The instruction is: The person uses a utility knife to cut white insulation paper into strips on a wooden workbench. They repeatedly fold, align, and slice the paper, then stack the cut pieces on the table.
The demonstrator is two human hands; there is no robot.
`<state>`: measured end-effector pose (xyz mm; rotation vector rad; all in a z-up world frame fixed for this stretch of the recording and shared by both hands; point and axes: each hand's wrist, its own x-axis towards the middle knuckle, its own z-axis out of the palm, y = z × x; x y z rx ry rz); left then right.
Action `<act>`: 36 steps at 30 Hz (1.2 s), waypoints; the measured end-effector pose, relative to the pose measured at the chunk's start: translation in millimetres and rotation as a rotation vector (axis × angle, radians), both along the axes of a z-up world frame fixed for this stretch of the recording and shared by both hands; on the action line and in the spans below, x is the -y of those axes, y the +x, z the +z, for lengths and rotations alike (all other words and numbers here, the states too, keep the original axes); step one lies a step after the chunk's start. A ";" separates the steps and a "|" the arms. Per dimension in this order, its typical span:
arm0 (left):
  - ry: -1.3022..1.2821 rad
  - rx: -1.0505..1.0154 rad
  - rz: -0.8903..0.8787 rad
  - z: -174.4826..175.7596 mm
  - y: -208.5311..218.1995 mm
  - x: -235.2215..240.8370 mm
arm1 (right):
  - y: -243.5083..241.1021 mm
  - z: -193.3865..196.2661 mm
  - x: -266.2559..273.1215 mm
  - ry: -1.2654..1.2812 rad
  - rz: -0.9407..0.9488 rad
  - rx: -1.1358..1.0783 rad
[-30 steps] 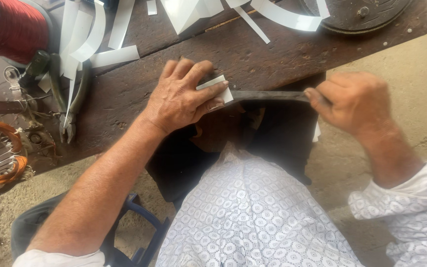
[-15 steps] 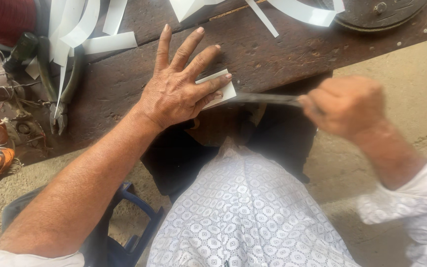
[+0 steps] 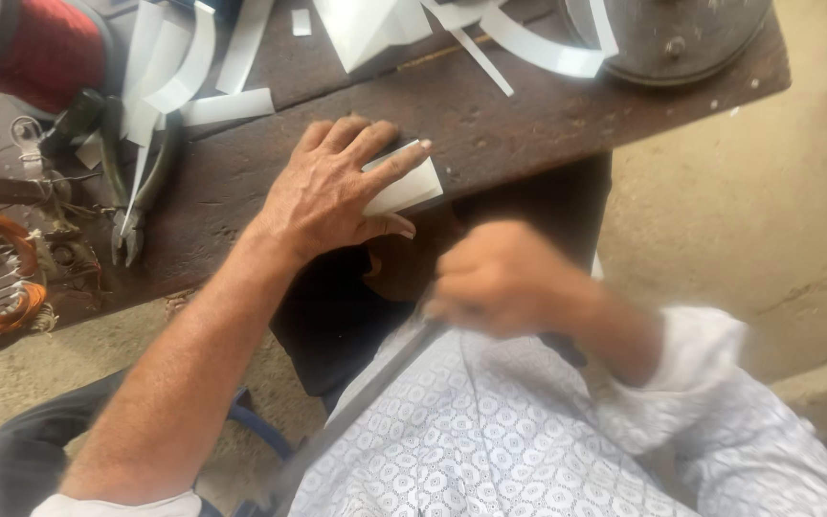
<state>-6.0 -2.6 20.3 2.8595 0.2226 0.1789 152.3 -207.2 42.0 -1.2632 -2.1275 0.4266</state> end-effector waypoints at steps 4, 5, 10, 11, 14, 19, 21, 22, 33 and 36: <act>0.000 0.165 0.193 4.8 -22.4 3.5 | 65.8 11.4 10.8 0.011 -0.376 0.087; -0.009 0.182 0.268 5.9 -28.2 4.5 | 74.5 13.7 9.8 -0.002 -0.511 0.152; -0.035 0.270 0.549 8.9 -52.4 7.9 | 89.0 7.6 -11.6 0.025 -0.783 0.380; -0.034 0.282 0.573 9.6 -56.3 7.1 | 88.8 5.5 -19.4 0.020 -0.803 0.418; -0.035 0.316 0.657 10.5 -67.7 2.9 | 80.5 4.7 -41.4 0.032 -0.774 0.526; -0.183 0.480 0.834 11.0 -84.9 -11.9 | 23.2 2.4 -61.2 0.214 -0.504 0.305; -0.397 0.473 0.936 13.0 -93.4 -19.1 | 2.7 -3.8 -70.8 0.211 -0.389 0.258; -0.506 0.467 0.982 14.1 -96.6 -21.7 | -3.7 -7.0 -77.1 0.201 -0.348 0.267; -0.934 0.552 0.934 15.9 -120.7 -2.4 | -17.1 4.2 -115.1 0.128 -0.518 0.295; -0.786 0.451 0.766 15.9 -122.7 -3.0 | -30.5 15.4 -116.6 0.174 -0.313 0.162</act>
